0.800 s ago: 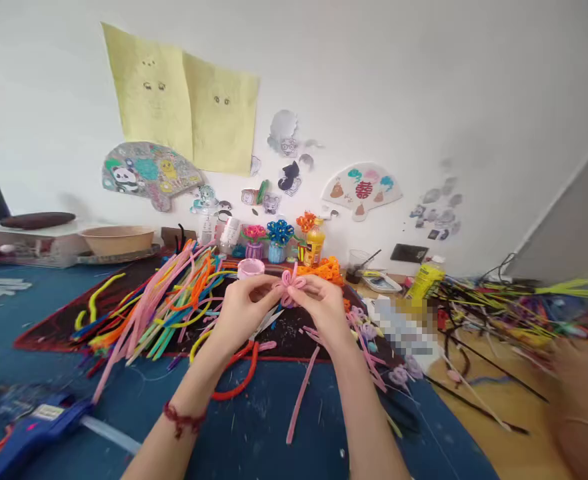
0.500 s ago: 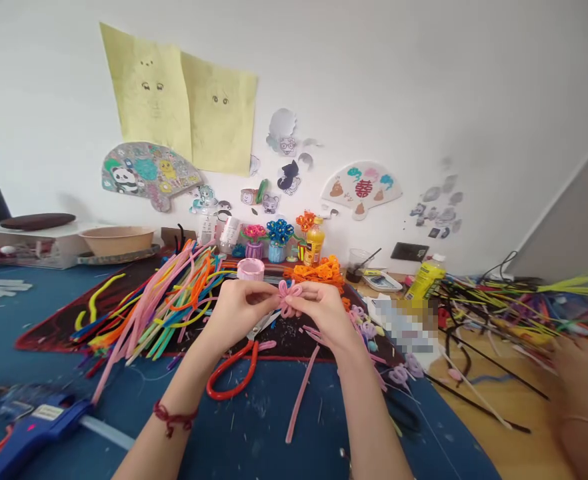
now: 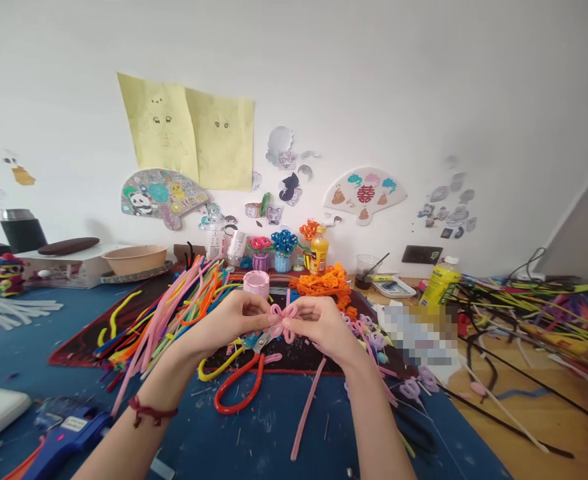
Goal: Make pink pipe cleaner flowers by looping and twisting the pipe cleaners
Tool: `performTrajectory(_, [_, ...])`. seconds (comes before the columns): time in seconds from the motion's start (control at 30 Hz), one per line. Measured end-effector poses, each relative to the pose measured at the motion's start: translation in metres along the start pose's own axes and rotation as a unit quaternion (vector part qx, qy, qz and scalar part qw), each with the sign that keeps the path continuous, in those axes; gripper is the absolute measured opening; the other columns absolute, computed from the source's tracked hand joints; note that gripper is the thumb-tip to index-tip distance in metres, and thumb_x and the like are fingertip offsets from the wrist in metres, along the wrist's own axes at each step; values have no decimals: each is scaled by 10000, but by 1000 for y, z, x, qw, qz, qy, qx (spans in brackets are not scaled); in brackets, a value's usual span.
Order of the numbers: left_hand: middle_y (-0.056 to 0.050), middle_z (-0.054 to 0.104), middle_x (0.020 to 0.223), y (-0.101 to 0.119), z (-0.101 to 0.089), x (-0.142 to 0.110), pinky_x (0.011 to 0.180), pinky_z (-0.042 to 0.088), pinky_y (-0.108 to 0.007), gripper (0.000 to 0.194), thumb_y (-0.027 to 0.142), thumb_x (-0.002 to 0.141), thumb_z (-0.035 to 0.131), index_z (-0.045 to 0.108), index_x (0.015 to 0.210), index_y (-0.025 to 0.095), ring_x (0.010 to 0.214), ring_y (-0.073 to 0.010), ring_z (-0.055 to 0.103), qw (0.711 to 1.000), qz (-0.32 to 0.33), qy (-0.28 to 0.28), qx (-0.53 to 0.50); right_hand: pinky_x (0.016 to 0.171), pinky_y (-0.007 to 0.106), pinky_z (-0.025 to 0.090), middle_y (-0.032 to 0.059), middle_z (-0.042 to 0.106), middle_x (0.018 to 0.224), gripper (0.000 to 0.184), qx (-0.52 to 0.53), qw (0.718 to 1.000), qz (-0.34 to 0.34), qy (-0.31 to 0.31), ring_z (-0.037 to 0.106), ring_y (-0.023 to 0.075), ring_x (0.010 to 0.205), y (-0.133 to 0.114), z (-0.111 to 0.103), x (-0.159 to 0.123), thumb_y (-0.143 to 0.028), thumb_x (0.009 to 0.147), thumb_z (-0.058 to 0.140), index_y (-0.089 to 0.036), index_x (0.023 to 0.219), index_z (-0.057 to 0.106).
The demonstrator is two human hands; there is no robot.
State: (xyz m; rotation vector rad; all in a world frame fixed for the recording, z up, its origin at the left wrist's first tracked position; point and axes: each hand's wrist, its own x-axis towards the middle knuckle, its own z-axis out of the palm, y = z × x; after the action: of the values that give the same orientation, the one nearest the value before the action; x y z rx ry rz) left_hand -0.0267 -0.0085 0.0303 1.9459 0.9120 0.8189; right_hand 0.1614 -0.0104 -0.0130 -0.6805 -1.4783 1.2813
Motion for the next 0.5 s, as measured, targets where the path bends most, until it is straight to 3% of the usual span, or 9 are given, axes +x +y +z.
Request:
performTrajectory(0.1, [-11, 577, 618, 6, 2, -4, 487, 327, -192, 332, 440, 755, 697, 673, 683, 117, 554, -94, 451, 1000, -1, 15, -3, 548, 243, 457, 11, 667, 603, 179, 32, 999, -5, -5, 589, 119, 519, -3, 0, -2, -273, 689, 789, -137, 692, 672])
performTrajectory(0.3, [-6, 604, 611, 10, 7, -17, 507, 341, -194, 307, 405, 823, 635, 705, 728, 121, 556, -92, 447, 992, 26, 39, 116, 535, 238, 440, -1, 651, 569, 149, 71, 997, -8, -22, 567, 111, 498, -3, 2, -2, -239, 686, 787, -143, 676, 675])
performTrajectory(0.5, [-22, 680, 686, 12, 11, -28, 561, 393, -188, 283, 341, 885, 563, 735, 781, 141, 612, -110, 537, 964, 103, 82, 232, 505, 210, 415, -12, 641, 540, 107, 109, 993, 7, -39, 535, 84, 464, 2, 3, 0, -190, 654, 792, -139, 661, 698])
